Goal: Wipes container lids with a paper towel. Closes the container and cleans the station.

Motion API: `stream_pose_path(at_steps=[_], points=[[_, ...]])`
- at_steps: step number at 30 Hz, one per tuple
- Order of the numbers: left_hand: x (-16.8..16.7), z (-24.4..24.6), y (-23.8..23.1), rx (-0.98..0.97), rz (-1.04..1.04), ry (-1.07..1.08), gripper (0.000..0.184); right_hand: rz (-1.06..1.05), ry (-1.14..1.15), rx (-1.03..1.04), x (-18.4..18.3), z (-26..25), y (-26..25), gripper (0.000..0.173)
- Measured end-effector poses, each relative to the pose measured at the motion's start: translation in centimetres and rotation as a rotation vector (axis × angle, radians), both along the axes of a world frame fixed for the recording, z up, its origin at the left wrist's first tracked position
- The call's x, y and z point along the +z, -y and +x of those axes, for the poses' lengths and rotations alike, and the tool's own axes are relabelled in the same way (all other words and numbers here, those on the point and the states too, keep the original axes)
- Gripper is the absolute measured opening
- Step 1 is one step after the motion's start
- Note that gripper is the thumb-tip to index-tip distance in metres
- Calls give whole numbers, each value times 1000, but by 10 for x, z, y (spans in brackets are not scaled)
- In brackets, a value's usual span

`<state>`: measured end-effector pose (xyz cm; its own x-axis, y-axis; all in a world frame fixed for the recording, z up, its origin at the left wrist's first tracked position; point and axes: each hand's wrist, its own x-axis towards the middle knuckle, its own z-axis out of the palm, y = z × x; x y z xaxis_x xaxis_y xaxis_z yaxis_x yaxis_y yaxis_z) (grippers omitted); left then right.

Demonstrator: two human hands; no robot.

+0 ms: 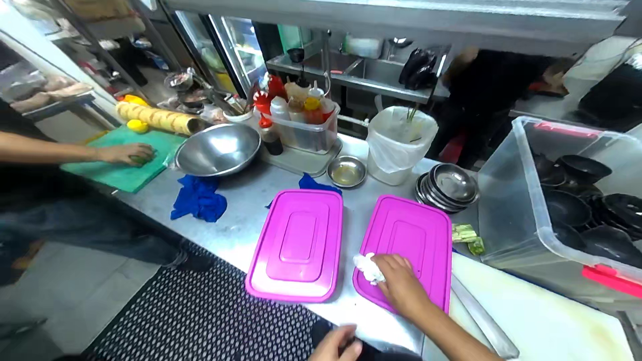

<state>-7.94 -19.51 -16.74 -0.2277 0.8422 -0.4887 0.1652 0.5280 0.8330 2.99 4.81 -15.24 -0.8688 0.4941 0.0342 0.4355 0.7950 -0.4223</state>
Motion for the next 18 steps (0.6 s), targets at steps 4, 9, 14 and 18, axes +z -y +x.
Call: stream_pose_path(at_steps=[4, 9, 14, 18], points=[[14, 10, -64, 222, 40, 54, 43, -71, 67, 153, 5, 3, -1, 47], [10, 22, -80, 313, 78, 46, 27, -371, 113, 235, 17, 7, 3, 43], [0, 23, -66, 363, 124, 257, 17, -719, -29, -82, 42, 5, -30, 39], [10, 27, -69, 375, 31, 312, 30, -257, -37, 16, 21, -13, -33, 41]])
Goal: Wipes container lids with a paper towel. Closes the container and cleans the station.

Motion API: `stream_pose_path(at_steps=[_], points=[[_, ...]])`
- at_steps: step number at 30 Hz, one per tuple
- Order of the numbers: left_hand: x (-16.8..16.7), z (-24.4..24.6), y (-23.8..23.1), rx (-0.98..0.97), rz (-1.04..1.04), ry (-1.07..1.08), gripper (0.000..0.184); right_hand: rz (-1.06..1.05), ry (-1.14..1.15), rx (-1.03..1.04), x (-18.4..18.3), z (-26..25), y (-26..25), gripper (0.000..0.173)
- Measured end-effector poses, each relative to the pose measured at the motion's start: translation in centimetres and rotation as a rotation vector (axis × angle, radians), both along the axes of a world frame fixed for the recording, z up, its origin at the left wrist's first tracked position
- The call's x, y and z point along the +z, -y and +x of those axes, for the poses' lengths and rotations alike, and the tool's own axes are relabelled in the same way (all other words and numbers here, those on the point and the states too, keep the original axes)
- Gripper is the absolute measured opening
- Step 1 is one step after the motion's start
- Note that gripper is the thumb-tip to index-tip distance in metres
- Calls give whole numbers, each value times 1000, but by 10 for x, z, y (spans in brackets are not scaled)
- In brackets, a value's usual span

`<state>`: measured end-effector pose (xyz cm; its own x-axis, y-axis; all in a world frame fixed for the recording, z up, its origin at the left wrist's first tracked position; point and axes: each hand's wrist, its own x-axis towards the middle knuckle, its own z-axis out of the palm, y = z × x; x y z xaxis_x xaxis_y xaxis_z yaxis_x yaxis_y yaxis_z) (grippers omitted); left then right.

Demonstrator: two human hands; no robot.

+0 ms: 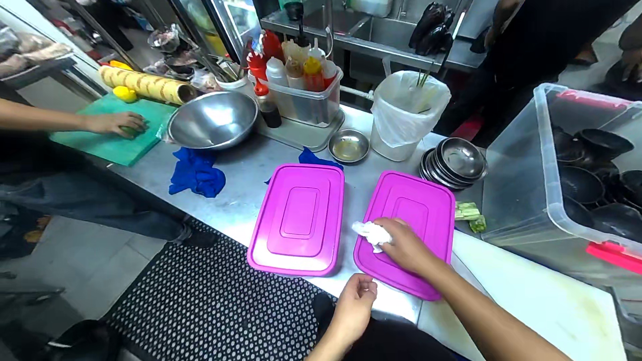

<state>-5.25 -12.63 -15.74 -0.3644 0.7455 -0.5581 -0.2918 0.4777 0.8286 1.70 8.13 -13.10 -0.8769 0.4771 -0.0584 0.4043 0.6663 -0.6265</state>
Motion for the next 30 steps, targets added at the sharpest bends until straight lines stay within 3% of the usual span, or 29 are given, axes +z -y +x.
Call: stream_pose_path(at_steps=[3, 6, 9, 12, 14, 16, 19, 22, 24, 27, 29, 30], points=[[6, 5, -1, -14, 4, 10, 37, 167, 80, 126, -12, -8, 27, 44], [6, 11, 5, 13, 46, 30, 36, -83, 173, 292, 5, -3, 48, 45], [6, 10, 7, -12, 47, 49, 37, -421, 148, 237, 34, 7, 22, 39], [5, 7, 7, -24, 43, 83, 41, -166, 136, 144, 34, 12, 6, 41], [6, 8, 7, 7, 53, 101, 37, 1, 117, 241, 10, 18, 10, 39], [5, 9, 6, 39, 72, 116, 33, 1, 118, 363, -7, 30, 19, 39], [3, 12, 10, 66, 95, 139, 23, -276, 141, 405, 10, 53, 17, 41], [3, 6, 10, -4, 58, 120, 34, -577, -60, 82, 34, 78, -1, 37], [1, 5, 9, -16, 35, 72, 32, -496, -32, -41, 34, 84, -9, 38], [0, 4, 6, -3, -4, 14, 27, -223, 104, 142, 8, 83, 11, 41], [0, 4, 4, 22, -20, -7, 21, 3, 68, 237, -12, 77, 40, 40], [-1, 5, 3, 36, -22, -16, 17, -10, 36, 243, -12, 75, 50, 42]])
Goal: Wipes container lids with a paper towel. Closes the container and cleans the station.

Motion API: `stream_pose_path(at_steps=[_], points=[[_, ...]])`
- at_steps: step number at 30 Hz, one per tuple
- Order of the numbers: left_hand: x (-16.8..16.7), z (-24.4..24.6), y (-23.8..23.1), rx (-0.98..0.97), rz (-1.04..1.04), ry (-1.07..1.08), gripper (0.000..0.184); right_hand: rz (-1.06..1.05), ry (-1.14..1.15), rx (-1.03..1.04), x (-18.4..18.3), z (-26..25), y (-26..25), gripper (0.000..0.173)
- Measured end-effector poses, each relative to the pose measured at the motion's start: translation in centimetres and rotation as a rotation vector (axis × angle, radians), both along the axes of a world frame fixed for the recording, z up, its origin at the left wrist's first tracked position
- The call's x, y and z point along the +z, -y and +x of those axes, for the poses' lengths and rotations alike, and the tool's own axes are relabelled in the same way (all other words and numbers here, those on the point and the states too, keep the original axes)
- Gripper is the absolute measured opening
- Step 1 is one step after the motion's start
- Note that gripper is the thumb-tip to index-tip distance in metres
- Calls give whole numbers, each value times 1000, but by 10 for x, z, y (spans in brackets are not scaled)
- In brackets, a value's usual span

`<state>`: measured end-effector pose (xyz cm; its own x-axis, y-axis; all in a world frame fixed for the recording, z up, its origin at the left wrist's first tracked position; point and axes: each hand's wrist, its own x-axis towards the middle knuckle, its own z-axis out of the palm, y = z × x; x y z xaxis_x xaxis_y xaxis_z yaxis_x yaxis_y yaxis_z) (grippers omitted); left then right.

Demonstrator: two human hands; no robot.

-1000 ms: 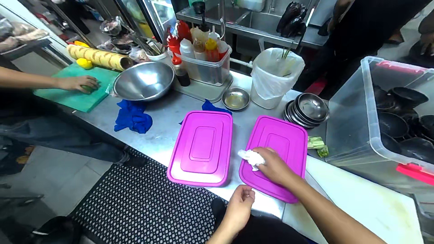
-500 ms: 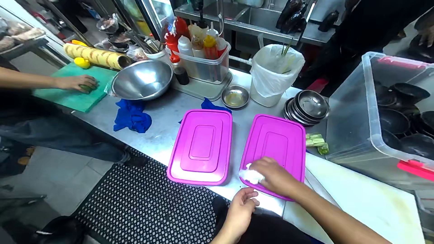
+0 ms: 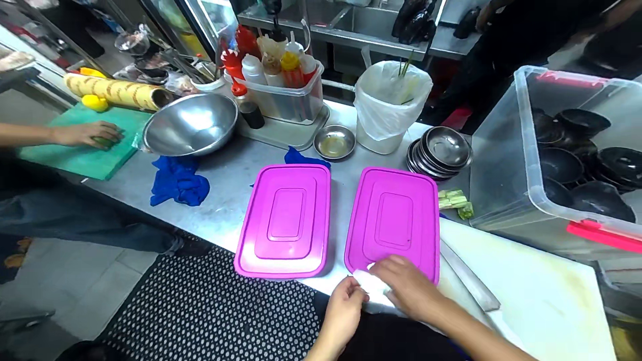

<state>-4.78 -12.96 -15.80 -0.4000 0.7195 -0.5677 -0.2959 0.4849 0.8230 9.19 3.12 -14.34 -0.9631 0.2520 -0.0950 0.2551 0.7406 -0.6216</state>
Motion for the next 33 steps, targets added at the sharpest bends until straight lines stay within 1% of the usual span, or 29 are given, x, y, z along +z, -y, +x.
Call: stream_pose_path(at_steps=[1, 3, 4, 6, 8, 10, 11, 12, 13, 14, 15, 16, 17, 19, 21, 23, 25, 26, 27, 28, 29, 30, 31, 33], points=[[-1, 0, 0, 7, 1, -9, 17, -106, -13, -29, 6, -1, 2, 42], [-2, -3, 1, -34, -8, -65, 21, -406, -70, -202, 25, 4, -10, 42], [-2, -5, 2, -91, -23, -146, 24, -432, -99, -315, 33, 7, -20, 40], [-1, -6, 4, -206, -50, -399, 27, -241, -104, -481, 38, 12, -48, 39], [-1, -3, 2, -244, -46, -658, 27, 2, -74, -544, 26, 12, -76, 41], [-3, -3, -5, -271, -40, -808, 28, 232, 20, -497, 11, 8, -84, 44], [-3, -6, -10, -318, -45, -845, 31, 300, 69, -435, 9, 7, -79, 42], [-4, -11, -15, -378, -60, -865, 32, 321, 121, -355, 11, 7, -70, 39], [-4, -15, -19, -429, -78, -871, 32, 260, 192, -270, 19, 10, -62, 37], [-3, -18, -20, -462, -87, -875, 32, 106, 263, -194, 33, 14, -59, 36], [-3, -20, -21, -479, -86, -879, 32, -91, 298, -150, 49, 18, -63, 36], [-4, -22, -20, -486, -79, -877, 32, -234, 276, -167, 64, 23, -69, 35], [-6, -23, -19, -488, -71, -874, 32, -269, 219, -245, 76, 27, -75, 32], [-9, -23, -18, -473, -55, -870, 32, -165, 53, -447, 85, 30, -92, 32], [-12, -20, -14, -447, -44, -858, 29, -55, -20, -540, 68, 28, -101, 36], [-14, -18, -13, -423, -39, -856, 27, 60, 8, -474, 34, 27, -94, 40], [-14, -18, -13, -418, -39, -859, 26, 166, 33, -310, 3, 33, -63, 40], [-15, -19, -13, -422, -40, -858, 27, 172, 12, -215, -5, 39, -45, 39], [-15, -20, -13, -426, -40, -851, 27, 118, 7, -119, -3, 46, -29, 38], [-15, -20, -13, -426, -34, -841, 27, 16, 26, -42, 4, 53, -21, 39], [-15, -21, -12, -425, -27, -835, 27, -74, 43, -14, 12, 59, -20, 39], [-16, -21, -12, -425, -15, -835, 27, -122, 50, -40, 19, 65, -25, 39], [-17, -21, -11, -427, -6, -834, 27, -120, 38, -99, 22, 70, -32, 37], [-18, -22, -11, -433, 9, -837, 29, 5, 27, -189, 18, 76, -39, 36]])
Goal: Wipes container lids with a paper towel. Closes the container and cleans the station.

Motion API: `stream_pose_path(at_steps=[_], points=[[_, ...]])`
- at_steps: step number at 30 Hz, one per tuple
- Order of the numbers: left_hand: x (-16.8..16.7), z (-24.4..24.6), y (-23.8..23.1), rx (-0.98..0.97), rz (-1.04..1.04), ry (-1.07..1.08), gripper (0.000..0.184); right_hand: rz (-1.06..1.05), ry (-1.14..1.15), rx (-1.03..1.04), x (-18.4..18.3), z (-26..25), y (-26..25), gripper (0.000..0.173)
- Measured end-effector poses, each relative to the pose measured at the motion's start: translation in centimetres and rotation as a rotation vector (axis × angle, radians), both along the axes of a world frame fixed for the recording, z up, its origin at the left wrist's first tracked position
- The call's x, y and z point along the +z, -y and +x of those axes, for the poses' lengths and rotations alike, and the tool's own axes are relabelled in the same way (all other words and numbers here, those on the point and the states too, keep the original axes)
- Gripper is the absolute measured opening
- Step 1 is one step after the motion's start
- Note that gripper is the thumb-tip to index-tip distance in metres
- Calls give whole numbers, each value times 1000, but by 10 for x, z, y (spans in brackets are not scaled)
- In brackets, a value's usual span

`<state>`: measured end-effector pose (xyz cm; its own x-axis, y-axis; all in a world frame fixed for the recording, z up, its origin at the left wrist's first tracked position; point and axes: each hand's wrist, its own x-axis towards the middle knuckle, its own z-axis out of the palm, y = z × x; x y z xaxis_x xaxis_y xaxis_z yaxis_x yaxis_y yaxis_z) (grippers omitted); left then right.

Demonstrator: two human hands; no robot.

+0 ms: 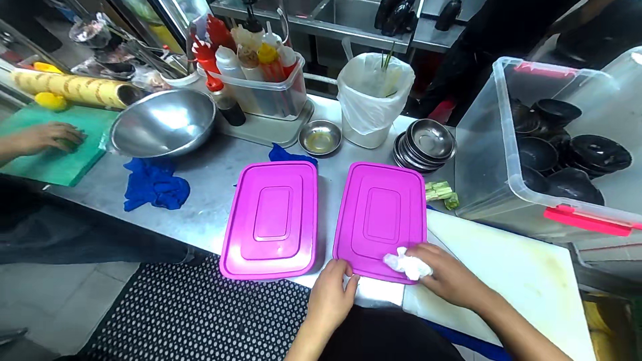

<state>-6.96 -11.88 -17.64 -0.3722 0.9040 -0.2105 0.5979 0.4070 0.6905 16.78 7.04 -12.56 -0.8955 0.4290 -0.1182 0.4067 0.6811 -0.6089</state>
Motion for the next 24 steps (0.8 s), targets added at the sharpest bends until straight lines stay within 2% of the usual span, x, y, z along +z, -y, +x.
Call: stream_pose_path(at_steps=[3, 5, 8, 10, 14, 18, 21, 24], points=[[-1, -1, 0, 2, 14, -6, 30, 53, 56, 67, -12, -5, 15, 41], [-2, -1, -1, 11, 11, -5, 31, -116, 4, 94, -7, -8, 21, 42], [-2, -1, 1, 16, 18, 7, 30, -440, -263, -164, 14, 4, 13, 35], [-2, 2, 4, 68, 85, 23, 28, -467, -346, -380, 24, 16, 6, 35], [2, 14, 13, 168, 285, 8, 23, -488, -129, -474, 17, 47, 1, 44], [8, 18, 12, 181, 423, 11, 19, -529, 0, -525, 8, 78, 20, 68], [12, 11, 3, 189, 442, -48, 20, -452, 83, -446, -11, 99, 28, 51], [15, 2, -9, 155, 449, -124, 21, -381, 70, -523, -27, 97, 40, 42]])
